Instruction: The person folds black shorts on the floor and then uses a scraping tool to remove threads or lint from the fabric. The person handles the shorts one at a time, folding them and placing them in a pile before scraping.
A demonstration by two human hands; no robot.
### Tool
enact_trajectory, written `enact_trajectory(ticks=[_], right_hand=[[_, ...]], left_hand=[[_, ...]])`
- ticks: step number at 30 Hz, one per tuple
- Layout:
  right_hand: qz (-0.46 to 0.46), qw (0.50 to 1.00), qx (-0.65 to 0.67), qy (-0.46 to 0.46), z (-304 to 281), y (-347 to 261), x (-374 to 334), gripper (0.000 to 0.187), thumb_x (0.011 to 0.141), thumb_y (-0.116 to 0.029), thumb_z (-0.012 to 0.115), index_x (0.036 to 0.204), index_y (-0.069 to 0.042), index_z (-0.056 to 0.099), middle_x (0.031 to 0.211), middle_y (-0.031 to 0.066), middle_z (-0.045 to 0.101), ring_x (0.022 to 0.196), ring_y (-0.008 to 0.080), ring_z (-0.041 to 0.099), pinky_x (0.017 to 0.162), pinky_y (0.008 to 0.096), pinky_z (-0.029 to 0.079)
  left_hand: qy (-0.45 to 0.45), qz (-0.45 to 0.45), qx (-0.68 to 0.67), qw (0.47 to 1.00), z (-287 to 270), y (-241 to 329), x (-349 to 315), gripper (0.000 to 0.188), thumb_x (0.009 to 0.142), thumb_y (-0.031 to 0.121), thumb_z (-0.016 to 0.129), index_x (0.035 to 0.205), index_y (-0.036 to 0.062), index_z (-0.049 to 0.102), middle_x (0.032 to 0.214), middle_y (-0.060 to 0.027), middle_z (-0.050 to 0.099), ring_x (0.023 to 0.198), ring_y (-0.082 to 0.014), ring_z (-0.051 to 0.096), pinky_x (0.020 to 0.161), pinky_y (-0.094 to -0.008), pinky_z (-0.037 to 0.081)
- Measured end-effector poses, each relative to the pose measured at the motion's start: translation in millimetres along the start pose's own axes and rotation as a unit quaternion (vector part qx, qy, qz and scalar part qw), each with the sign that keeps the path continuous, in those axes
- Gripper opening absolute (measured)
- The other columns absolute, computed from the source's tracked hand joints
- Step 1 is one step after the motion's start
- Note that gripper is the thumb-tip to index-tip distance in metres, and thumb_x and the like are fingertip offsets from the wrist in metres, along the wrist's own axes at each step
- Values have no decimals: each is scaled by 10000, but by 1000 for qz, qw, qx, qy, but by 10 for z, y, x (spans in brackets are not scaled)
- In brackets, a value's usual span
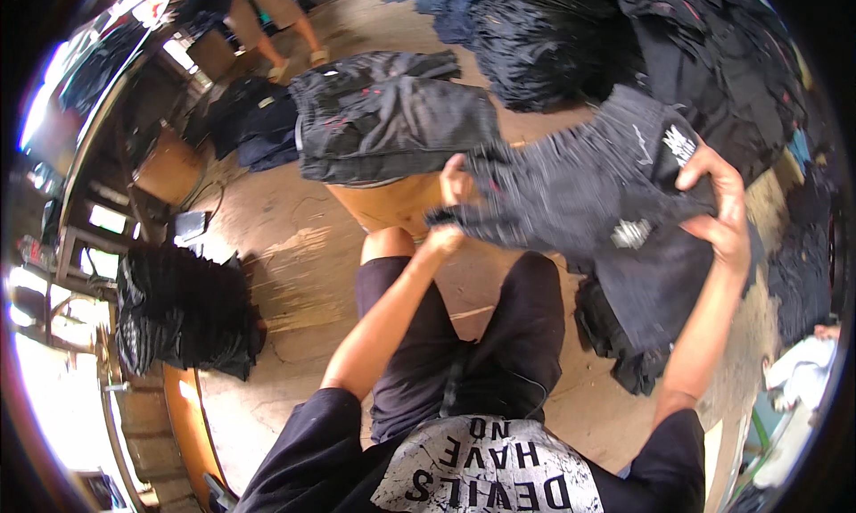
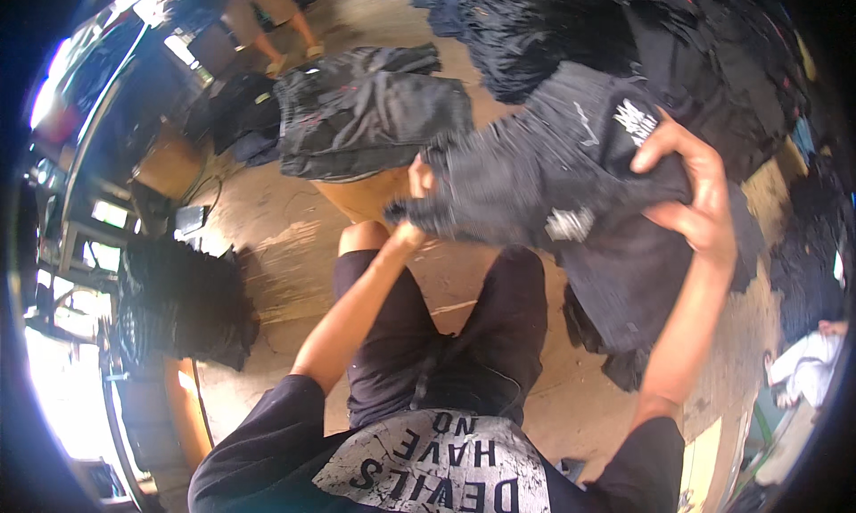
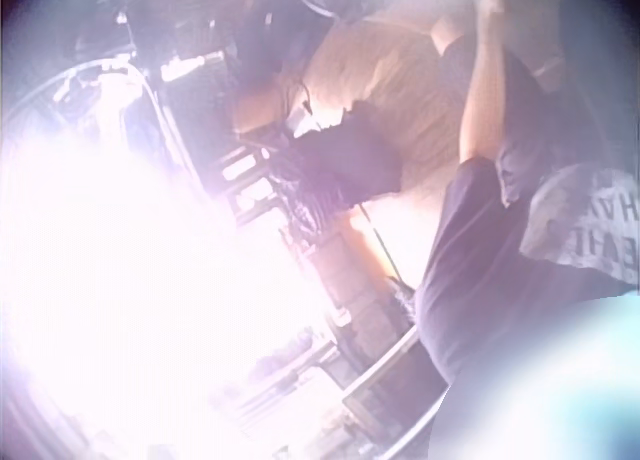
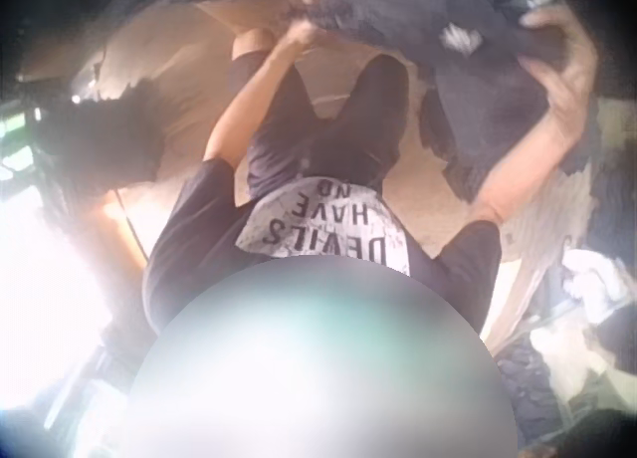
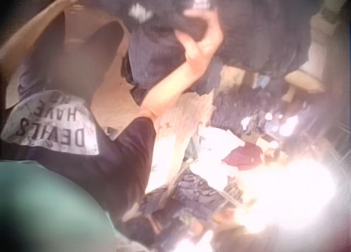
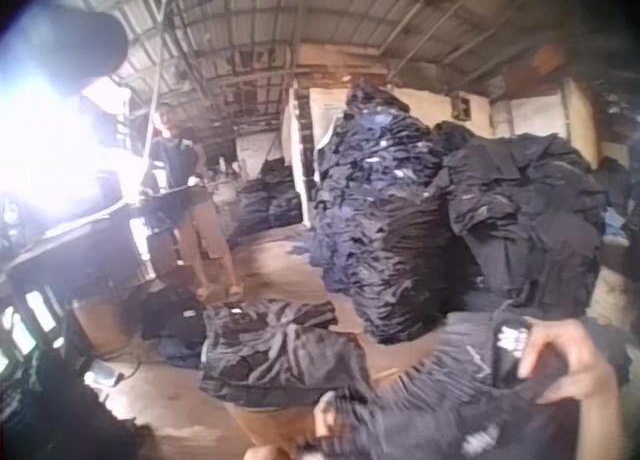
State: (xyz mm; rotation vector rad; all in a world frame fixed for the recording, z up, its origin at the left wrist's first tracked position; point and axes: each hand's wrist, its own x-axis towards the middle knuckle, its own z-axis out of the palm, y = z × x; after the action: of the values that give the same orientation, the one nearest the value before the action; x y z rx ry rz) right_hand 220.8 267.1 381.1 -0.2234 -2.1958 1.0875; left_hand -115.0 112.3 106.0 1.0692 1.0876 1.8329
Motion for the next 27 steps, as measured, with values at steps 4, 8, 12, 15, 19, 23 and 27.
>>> enact_trajectory(ticks=[4, 8, 12, 15, 19, 23, 27], right_hand=[[55, 996, -55, -41, 146, 80, 71, 564, 742, -301, 783, 1211, 1, 700, 1283, 104, 682, 1360, 242, 587, 1313, 441, 215], [35, 994, -97, -37, 413, 435, -55, 611, 835, -392, 863, 1268, 21, 738, 1258, 99, 761, 1328, 252, 659, 1371, 558, 138], [163, 980, 103, 45, 814, 873, -639, 675, 755, -298, 983, 1273, 55, 732, 1214, 129, 759, 1295, 242, 653, 1311, 461, 262], [256, 956, 96, 102, 989, 1365, -1000, 668, 782, -266, 998, 1289, 49, 698, 1207, 81, 728, 1213, 188, 629, 1138, 394, 444], [283, 930, 25, 234, 963, 1670, -921, 434, 936, -116, 867, 1309, 11, 684, 1244, 54, 711, 1169, 178, 613, 1038, 364, 492], [117, 957, -195, 180, 344, 1094, 399, 485, 995, -39, 742, 1453, 76, 633, 1354, 159, 754, 1255, 242, 686, 1133, 399, 496], [-103, 908, -348, 209, 679, 397, 2250, 469, 997, -101, 742, 1441, 20, 658, 1292, 176, 775, 1155, 228, 732, 1013, 382, 551]], left_hand=[[-22, -9, -10, 1000, 105, 161, -142, 1054, 806, 293, 947, 1647, 84, 347, 1569, -97, 501, 1468, -273, 495, 1265, -415, 361], [12, -161, -188, 969, -50, 622, -390, 716, 827, 94, 904, 1472, 81, 592, 1375, -40, 703, 1280, -184, 648, 1151, -384, 490], [146, -192, -155, 958, -31, 1049, -379, 537, 865, 54, 881, 1354, 67, 659, 1216, -21, 751, 1153, -180, 694, 1080, -357, 522], [147, -139, -92, 975, 22, 1280, -275, 488, 844, 39, 897, 1272, 67, 663, 1164, -10, 742, 1104, -158, 687, 1029, -331, 524], [81, -56, -29, 995, 157, 1385, -101, 463, 817, 9, 911, 1157, 96, 609, 1073, 14, 696, 1010, -128, 650, 928, -290, 511], [72, -22, -77, 994, 349, 1491, 78, 468, 815, -15, 905, 1157, 115, 614, 1092, 34, 697, 1046, -129, 654, 953, -334, 532], [213, 90, -128, 964, 297, 1777, 347, 425, 775, -97, 828, 1114, 76, 639, 1048, 20, 687, 1025, -171, 624, 971, -356, 512]])
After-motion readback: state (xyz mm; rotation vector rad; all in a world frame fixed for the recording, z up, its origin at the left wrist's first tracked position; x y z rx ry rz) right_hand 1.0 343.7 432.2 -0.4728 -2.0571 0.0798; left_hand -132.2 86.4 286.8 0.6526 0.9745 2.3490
